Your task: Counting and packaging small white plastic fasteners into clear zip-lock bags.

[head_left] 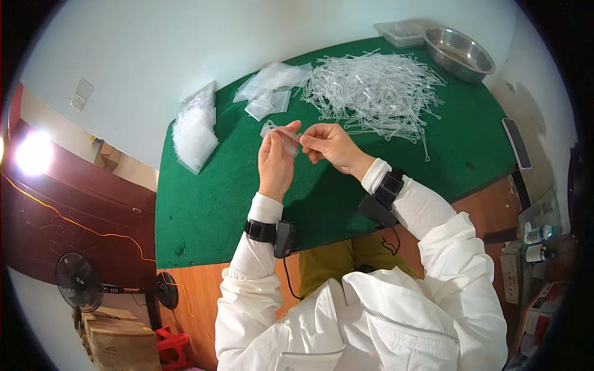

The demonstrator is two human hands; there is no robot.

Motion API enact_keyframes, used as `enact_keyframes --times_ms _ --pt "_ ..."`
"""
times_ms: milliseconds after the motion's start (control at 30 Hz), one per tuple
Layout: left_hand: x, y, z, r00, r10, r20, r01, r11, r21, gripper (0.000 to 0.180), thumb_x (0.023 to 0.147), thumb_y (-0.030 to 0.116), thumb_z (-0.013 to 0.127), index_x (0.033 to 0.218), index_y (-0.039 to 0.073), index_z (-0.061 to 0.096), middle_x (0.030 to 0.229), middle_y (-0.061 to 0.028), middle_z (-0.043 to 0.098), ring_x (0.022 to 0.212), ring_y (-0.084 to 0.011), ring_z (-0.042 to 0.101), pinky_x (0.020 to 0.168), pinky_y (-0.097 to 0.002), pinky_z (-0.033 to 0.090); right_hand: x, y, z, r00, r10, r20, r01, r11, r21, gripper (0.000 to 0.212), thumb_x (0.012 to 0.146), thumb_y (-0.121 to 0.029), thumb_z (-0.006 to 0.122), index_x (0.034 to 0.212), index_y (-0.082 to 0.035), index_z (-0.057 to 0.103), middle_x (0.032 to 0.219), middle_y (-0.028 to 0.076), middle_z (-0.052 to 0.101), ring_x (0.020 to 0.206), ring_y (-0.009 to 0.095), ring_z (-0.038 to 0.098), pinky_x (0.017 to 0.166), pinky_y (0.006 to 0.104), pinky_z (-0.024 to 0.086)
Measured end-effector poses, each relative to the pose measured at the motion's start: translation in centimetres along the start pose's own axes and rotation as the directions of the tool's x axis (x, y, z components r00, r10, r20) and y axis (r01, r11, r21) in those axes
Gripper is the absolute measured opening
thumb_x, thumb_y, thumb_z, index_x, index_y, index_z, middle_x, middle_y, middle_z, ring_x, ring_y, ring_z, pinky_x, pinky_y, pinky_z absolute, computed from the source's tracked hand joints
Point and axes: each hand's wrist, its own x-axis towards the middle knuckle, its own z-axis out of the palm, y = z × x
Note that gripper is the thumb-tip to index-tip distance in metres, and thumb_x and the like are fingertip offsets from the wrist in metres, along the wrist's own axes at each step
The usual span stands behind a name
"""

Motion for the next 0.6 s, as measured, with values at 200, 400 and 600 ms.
enact_keyframes --times_ms 200,400,600 --pt "-0.7 0.3 0.6 0.994 -0.061 0.091 0.063 0.998 -0.024 0.032 0.097 0.026 0.033 0.104 -0.001 0.049 0.117 -0.0178 0.053 0.102 -0.0225 0.052 0.088 -0.0347 0.042 -0.3 0.0 0.4 0.984 0.18 0.004 -0.18 0.983 0.045 0.018 0.082 -0.024 0.064 0.081 -0.007 0.059 0.067 0.002 0.058 0.052 0.008 0.053 0.046 0.0204 0.041" --pt "-0.9 0.2 0.4 0.995 -0.035 0.095 0.033 0.999 0.026 0.03 0.097 0.025 0.034 0.102 -0.001 0.05 0.106 -0.0159 0.058 0.097 -0.0225 0.055 0.085 -0.0337 0.044 -0.2 -0.4 0.8 0.957 0.289 0.024 -0.29 0.957 0.012 0.016 0.081 -0.023 0.065 0.083 -0.008 0.059 0.069 0.002 0.058 0.052 0.008 0.052 0.047 0.0212 0.041" --pt "0.1 -0.9 -1.9 0.989 -0.018 0.147 -0.033 0.94 0.338 0.024 0.097 0.018 0.036 0.097 0.0 0.051 0.093 -0.0099 0.058 0.088 -0.0169 0.055 0.078 -0.0298 0.045 0.6 0.2 0.2 0.882 -0.444 -0.159 0.235 0.706 -0.668 0.017 0.08 -0.014 0.061 0.093 -0.003 0.06 0.081 0.007 0.058 0.059 0.012 0.055 0.053 0.0254 0.045"
